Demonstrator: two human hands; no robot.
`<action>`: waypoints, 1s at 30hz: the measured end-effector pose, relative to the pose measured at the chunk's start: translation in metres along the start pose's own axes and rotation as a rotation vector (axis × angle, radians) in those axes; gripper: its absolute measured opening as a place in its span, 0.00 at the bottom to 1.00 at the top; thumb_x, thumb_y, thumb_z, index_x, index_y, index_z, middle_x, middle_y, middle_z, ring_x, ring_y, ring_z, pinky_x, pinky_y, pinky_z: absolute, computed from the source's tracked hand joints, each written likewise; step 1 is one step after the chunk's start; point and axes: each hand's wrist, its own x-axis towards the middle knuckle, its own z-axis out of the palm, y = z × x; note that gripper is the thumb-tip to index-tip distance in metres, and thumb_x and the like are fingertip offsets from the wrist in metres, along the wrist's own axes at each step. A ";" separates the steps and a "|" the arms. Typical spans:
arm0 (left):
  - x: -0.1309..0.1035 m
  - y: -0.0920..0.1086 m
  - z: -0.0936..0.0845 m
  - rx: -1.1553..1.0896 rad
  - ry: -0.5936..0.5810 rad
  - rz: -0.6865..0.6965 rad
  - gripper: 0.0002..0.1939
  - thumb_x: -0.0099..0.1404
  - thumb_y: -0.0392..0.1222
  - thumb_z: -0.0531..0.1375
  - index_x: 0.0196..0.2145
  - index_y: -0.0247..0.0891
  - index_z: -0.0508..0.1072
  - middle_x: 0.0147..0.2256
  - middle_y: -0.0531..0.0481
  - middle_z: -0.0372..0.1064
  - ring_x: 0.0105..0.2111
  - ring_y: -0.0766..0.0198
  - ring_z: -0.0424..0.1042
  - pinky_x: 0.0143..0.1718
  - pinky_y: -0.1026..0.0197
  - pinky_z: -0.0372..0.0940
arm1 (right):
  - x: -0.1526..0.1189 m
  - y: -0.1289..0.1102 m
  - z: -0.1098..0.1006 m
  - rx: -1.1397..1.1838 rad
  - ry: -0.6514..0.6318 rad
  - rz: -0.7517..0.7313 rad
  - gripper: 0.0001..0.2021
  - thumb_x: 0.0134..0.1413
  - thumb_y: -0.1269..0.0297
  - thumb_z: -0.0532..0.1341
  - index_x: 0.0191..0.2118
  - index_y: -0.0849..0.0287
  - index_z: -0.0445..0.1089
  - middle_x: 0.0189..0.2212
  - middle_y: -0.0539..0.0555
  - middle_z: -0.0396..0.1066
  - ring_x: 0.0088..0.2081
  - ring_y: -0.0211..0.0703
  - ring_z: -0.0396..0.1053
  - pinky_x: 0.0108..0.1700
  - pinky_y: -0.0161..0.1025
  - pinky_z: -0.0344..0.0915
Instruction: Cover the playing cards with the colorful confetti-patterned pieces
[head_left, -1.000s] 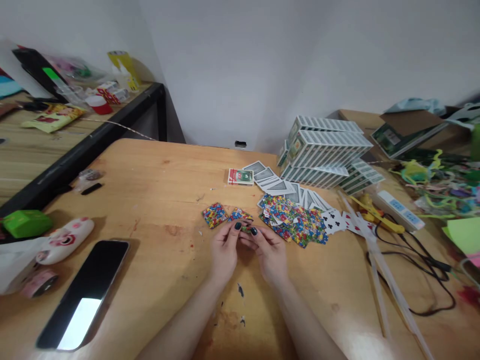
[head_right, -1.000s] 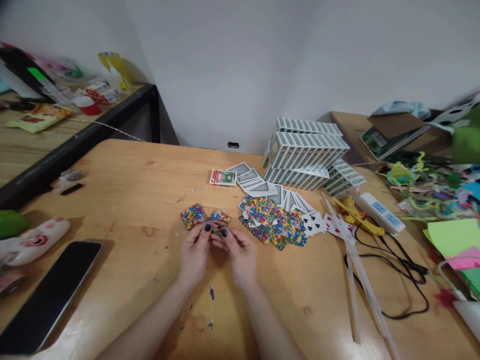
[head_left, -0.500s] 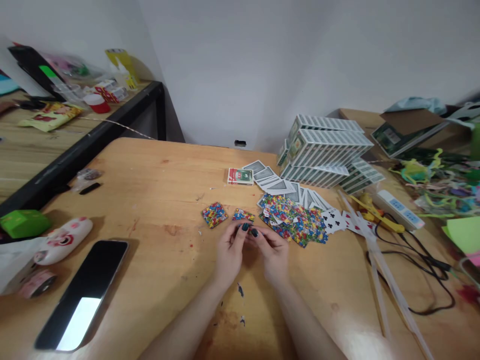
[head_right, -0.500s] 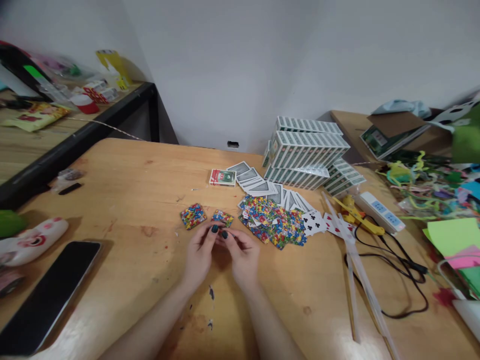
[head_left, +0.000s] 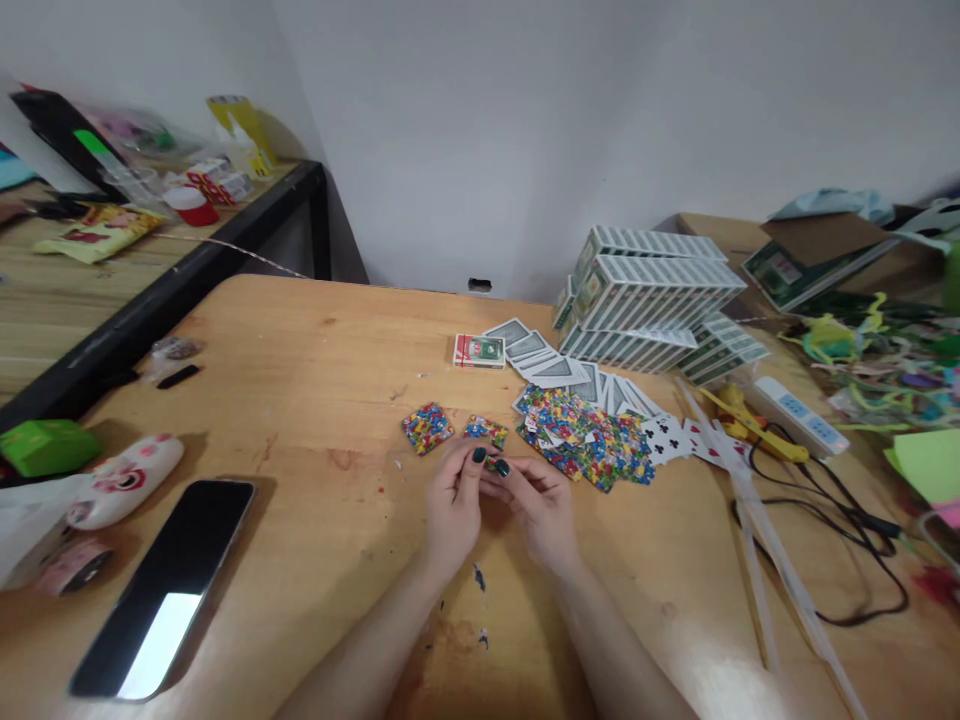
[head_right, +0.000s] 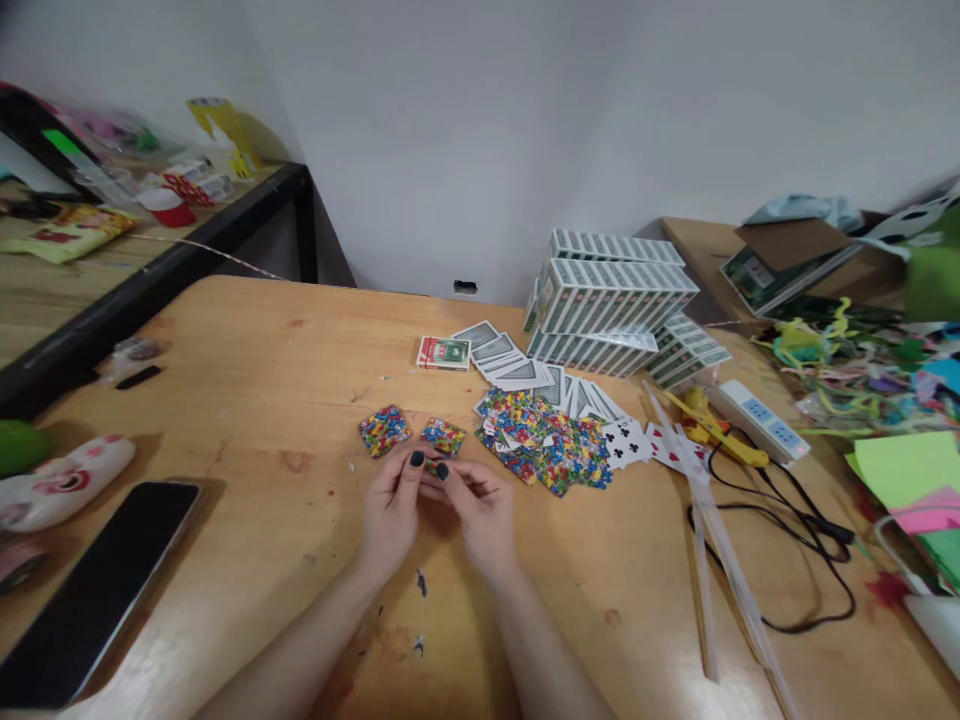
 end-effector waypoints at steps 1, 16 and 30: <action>-0.001 -0.001 0.000 -0.001 -0.004 -0.007 0.13 0.62 0.47 0.51 0.32 0.38 0.72 0.33 0.47 0.69 0.37 0.61 0.68 0.41 0.60 0.62 | 0.000 0.000 0.000 -0.014 -0.004 -0.008 0.08 0.42 0.60 0.64 0.28 0.58 0.73 0.27 0.53 0.74 0.32 0.47 0.72 0.34 0.46 0.71; 0.003 0.004 -0.001 0.018 -0.069 0.048 0.11 0.62 0.43 0.51 0.30 0.38 0.72 0.32 0.48 0.70 0.36 0.62 0.67 0.42 0.61 0.60 | 0.004 -0.002 -0.008 -0.147 -0.051 -0.055 0.08 0.44 0.60 0.63 0.32 0.57 0.73 0.22 0.51 0.73 0.23 0.42 0.72 0.23 0.38 0.70; 0.000 -0.008 0.000 0.024 -0.144 -0.025 0.12 0.63 0.43 0.50 0.35 0.38 0.71 0.36 0.47 0.70 0.37 0.62 0.69 0.38 0.61 0.64 | 0.002 -0.003 -0.006 -0.346 0.015 -0.172 0.05 0.46 0.63 0.61 0.28 0.59 0.70 0.21 0.49 0.71 0.23 0.38 0.70 0.27 0.35 0.68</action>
